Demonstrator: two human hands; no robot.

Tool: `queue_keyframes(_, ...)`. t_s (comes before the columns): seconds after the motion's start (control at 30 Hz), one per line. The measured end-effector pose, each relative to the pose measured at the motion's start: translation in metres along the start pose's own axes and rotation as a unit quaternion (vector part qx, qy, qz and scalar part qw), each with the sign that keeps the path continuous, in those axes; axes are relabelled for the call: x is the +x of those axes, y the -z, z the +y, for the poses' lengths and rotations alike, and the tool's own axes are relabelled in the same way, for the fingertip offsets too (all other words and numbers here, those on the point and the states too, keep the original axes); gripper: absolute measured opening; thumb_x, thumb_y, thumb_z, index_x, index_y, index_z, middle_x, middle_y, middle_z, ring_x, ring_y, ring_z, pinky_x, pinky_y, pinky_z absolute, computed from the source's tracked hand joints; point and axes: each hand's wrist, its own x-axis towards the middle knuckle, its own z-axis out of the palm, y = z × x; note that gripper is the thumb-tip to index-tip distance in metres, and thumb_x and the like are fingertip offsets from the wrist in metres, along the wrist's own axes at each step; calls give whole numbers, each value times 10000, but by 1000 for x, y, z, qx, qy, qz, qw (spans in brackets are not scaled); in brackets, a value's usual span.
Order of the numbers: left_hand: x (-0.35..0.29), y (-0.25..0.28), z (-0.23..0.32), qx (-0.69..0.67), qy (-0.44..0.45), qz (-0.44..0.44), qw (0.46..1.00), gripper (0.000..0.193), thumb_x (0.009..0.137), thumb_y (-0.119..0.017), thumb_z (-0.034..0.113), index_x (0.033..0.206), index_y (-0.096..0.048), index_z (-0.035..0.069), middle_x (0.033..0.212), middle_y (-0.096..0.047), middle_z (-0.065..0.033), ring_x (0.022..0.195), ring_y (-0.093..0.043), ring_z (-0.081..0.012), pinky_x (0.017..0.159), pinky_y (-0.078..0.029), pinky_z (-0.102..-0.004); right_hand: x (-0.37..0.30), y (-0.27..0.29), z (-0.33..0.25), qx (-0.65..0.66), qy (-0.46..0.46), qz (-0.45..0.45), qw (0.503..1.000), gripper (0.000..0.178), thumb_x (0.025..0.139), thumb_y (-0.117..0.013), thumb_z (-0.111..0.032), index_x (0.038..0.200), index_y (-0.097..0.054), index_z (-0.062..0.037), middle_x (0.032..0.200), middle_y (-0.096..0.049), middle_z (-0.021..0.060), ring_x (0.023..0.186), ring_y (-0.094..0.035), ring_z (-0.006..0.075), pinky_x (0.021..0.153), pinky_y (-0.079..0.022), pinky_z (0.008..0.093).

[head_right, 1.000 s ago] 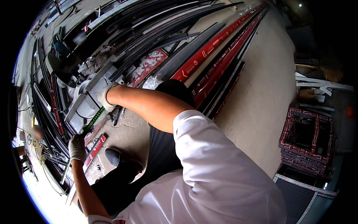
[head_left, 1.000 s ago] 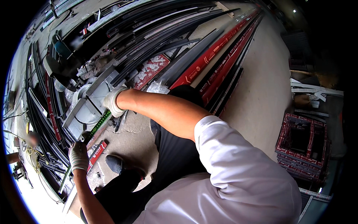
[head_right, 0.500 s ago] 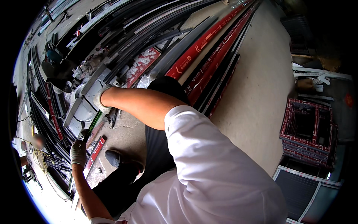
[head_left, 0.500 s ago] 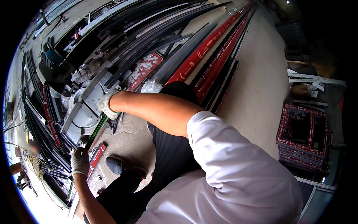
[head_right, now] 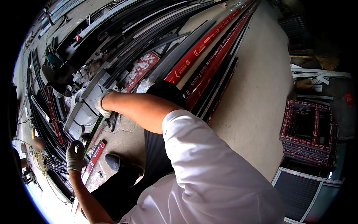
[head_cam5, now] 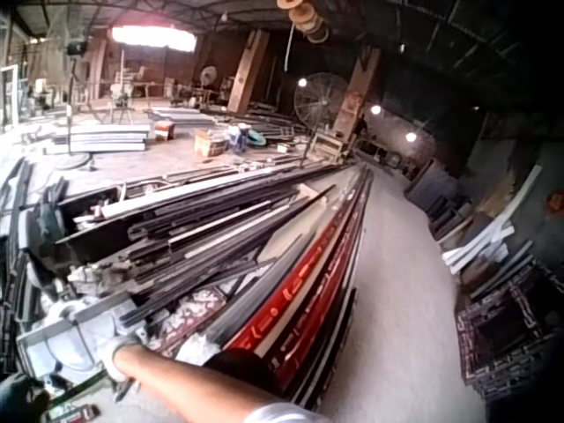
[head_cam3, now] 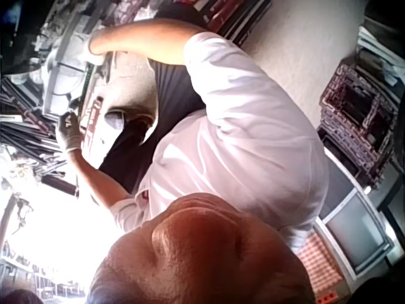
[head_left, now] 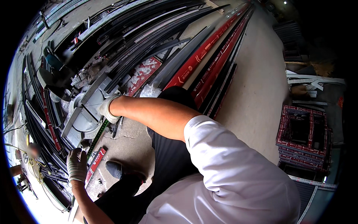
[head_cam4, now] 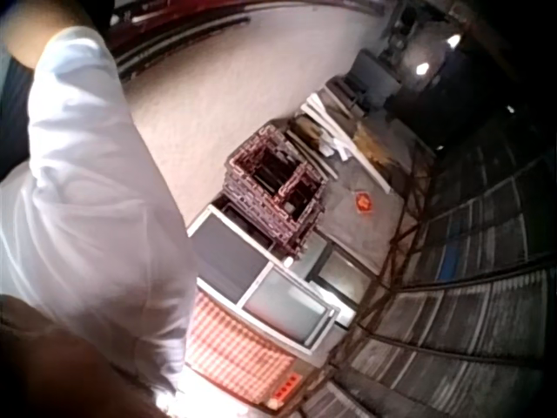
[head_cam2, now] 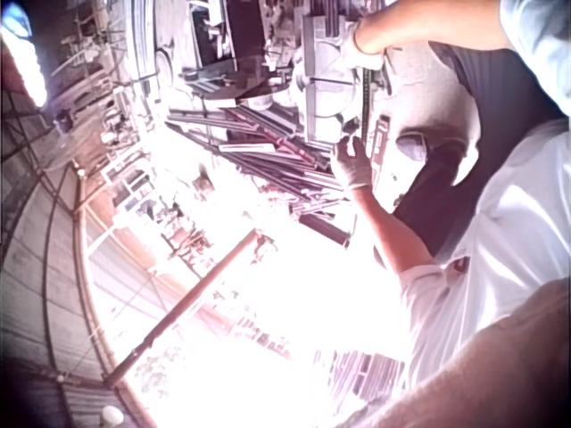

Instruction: The person measures various dimensions of a large window frame using a tape measure, checking lengths and diagonals. The person then moves to a workbench and measures a metal profile.

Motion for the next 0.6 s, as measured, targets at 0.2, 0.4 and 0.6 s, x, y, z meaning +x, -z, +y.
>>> queue_keyframes(0.2,-24,61,35,3,5,-27,1000,255,986,-640,195,1124,-687,-15,1059,-676,-209,979,-661,-378,896,-518,-435,-38,27,-19,-100,91,0,991,571,758,-806,-263,1305,-715,-126,1207,-759,181,1087,-730,374,916,-583,467)
queue_keyframes(0.4,-43,106,39,19,-16,-25,999,234,996,-691,195,1124,-697,0,1042,-682,-178,946,-673,-330,856,-531,-401,-31,32,-2,-135,62,-63,987,495,780,-764,-245,1246,-770,-78,1205,-767,178,1117,-734,345,946,-587,434)
queue_keyframes(0.6,-53,100,10,-94,112,-107,983,252,1022,-711,177,1213,-708,12,1103,-752,-92,1006,-679,-151,931,-548,-316,-19,44,26,-114,64,-40,991,438,766,-753,-285,1140,-781,-59,1085,-775,206,1028,-744,362,903,-581,443)
